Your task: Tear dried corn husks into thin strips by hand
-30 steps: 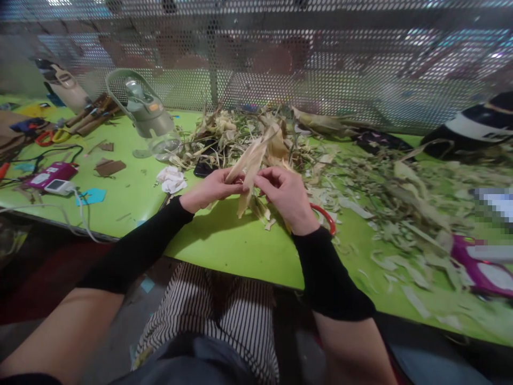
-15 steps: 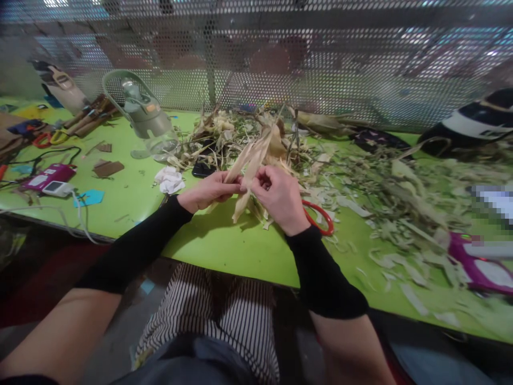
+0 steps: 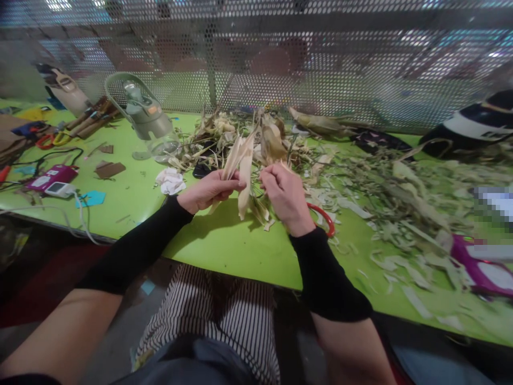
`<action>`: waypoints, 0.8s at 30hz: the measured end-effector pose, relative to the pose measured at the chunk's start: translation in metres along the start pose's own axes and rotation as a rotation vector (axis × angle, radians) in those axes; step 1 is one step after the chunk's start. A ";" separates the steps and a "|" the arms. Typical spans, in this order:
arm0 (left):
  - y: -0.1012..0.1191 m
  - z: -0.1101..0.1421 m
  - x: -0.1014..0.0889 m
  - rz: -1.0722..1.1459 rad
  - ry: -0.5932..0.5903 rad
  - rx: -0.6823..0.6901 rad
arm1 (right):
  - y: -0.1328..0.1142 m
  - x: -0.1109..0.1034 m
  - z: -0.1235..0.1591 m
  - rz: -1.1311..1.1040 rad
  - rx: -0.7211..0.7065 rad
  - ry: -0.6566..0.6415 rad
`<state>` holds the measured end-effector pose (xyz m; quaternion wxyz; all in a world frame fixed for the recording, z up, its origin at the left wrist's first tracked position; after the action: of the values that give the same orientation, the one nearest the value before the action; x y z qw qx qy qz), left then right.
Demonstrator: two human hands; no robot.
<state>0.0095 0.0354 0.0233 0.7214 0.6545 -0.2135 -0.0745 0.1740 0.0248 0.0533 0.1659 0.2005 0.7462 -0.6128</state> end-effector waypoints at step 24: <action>-0.012 -0.009 -0.004 0.239 0.242 0.018 | -0.018 0.022 0.019 0.273 -0.208 0.175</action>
<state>0.0119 0.0436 0.0103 0.7396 0.6352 -0.2021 0.0930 0.1457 0.0052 0.0535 0.2017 0.3341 0.7829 -0.4845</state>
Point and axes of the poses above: each hand's wrist, its own z-axis away from the middle knuckle, its own x-axis out of the palm, y = z × x, the point moved 6 cm from there along -z, towards the middle knuckle, and after that the axes turned 7 degrees about x, right-handed, at the moved point
